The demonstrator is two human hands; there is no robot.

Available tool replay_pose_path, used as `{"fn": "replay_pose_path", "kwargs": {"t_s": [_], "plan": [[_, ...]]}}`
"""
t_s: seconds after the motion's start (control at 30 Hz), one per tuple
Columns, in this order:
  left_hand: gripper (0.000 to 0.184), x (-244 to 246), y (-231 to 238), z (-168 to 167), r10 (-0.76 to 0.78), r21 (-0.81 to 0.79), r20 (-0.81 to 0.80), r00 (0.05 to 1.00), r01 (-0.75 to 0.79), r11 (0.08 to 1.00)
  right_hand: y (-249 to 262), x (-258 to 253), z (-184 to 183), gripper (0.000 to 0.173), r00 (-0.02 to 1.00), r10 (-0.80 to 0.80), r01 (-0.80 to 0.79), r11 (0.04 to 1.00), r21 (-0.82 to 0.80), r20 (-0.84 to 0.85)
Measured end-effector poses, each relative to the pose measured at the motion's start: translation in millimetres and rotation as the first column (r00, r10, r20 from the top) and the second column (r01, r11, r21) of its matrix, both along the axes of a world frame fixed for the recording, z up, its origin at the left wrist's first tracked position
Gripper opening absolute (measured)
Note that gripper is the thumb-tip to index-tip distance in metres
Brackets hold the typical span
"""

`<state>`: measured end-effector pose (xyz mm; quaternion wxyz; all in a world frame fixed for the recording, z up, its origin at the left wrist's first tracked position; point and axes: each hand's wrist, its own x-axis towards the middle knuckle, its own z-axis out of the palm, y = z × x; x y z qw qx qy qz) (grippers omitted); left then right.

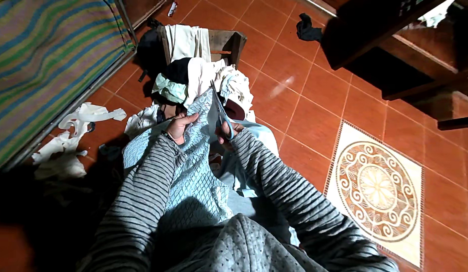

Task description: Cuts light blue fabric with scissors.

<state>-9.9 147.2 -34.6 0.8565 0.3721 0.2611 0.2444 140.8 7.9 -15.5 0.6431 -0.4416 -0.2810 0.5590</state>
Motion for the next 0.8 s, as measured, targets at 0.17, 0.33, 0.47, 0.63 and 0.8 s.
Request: {"fn": "replay_pose_path", "kwargs": {"t_s": [0.17, 0.33, 0.47, 0.63, 0.8], "plan": [[0.023, -0.7, -3.1, -0.4, -0.099, 0.042, 0.003, 0.995, 0.099, 0.994, -3.5, 5.4, 4.5, 0.024, 0.999, 0.029, -0.028, 1.000, -0.012, 0.025], [0.021, -1.0, -6.3, 10.0, -0.097, 0.033, -0.176, 0.980, 0.105, 0.994, -2.4, 5.4, -2.5, 0.025, 0.998, -0.054, 0.059, 0.983, 0.172, -0.037], [0.024, -11.5, -2.9, 39.2, -0.005, 0.233, -0.395, 0.919, 0.106, 0.967, -15.7, 33.2, -15.2, 0.032, 0.999, -0.020, 0.014, 0.988, 0.155, 0.038], [0.021, -98.8, -16.7, 91.9, 0.471, 0.752, -0.360, 0.805, -0.048, 0.657, -61.5, 51.8, -15.2, 0.046, 0.998, 0.001, 0.001, 1.000, 0.020, -0.070], [0.069, -204.2, -49.4, 92.2, 0.450, 0.593, -0.804, 0.388, 0.481, 0.645, -68.6, 67.8, -22.9, 0.055, 0.918, 0.222, -0.170, 0.969, 0.179, -0.330]]}}
